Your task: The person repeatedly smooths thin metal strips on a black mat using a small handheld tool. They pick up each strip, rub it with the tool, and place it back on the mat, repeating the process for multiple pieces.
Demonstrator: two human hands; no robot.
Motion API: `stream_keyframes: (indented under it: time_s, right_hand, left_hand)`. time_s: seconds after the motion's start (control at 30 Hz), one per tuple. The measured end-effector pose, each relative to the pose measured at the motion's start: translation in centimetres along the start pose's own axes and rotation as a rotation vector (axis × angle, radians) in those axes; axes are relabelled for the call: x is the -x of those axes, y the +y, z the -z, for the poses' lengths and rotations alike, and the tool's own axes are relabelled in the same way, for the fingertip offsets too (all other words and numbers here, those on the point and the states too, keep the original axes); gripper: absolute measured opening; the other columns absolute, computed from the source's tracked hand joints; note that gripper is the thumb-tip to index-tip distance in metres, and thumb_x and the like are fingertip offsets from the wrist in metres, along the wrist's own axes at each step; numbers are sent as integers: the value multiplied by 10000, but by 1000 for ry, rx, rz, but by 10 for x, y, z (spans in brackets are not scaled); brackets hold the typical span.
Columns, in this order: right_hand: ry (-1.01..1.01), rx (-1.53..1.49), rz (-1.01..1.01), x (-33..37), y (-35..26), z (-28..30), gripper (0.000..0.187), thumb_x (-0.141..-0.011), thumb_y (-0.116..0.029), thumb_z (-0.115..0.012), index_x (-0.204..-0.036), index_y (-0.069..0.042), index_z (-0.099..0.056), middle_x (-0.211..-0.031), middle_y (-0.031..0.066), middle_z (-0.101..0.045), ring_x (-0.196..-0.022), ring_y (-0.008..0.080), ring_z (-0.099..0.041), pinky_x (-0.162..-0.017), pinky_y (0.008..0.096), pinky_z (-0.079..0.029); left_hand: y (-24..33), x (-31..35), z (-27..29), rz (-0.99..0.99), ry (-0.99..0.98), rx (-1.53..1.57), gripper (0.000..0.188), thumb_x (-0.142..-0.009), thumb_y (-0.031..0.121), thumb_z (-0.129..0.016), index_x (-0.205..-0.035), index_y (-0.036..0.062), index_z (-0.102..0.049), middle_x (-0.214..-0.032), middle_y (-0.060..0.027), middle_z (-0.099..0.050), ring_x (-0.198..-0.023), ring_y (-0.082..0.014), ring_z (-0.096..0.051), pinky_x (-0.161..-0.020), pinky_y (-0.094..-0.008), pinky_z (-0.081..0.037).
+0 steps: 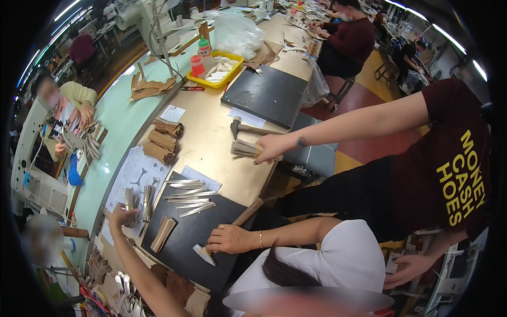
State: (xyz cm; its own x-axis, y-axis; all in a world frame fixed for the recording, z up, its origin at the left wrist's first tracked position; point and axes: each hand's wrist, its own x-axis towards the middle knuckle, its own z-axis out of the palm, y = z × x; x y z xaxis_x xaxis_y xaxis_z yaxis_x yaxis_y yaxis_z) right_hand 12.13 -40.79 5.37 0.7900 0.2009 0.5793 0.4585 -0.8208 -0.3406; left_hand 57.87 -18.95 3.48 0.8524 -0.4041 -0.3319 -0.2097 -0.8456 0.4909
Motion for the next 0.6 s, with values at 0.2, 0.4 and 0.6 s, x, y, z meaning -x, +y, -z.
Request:
stream_keyframes:
  time_s: [0.2, 0.4, 0.6]
  right_hand:
    - [-78, -13, -23, -3, 0, 8, 176, -859, -261, -701, -999, -162, -660, -896, -17, -603, -878, 173, -600, -755, 330, -479]
    - [-112, -7, -40, -6, -2, 9, 235, -843, -249, -746, -1056, -164, -697, -969, -33, -670, -912, 159, -639, -761, 321, -492]
    - [-116, -1, -43, -7, -3, 11, 259, -835, -244, -753, -1069, -145, -701, -978, -24, -676, -911, 163, -640, -766, 324, -496]
  left_hand:
    - [29, 13, -9, -103, 4, 21, 523, -761, 413, -785, -1054, -14, -712, -818, -159, -731, -705, -268, -692, -637, -426, -539]
    - [78, 39, -44, -105, -92, -180, 913, -571, 505, -943, -1197, -65, -600, -1123, -281, -708, -1053, -376, -697, -901, -424, -549]
    - [110, 59, -40, -143, -13, -211, 730, -576, 328, -888, -1139, -58, -631, -1028, -270, -725, -960, -377, -719, -854, -417, -571]
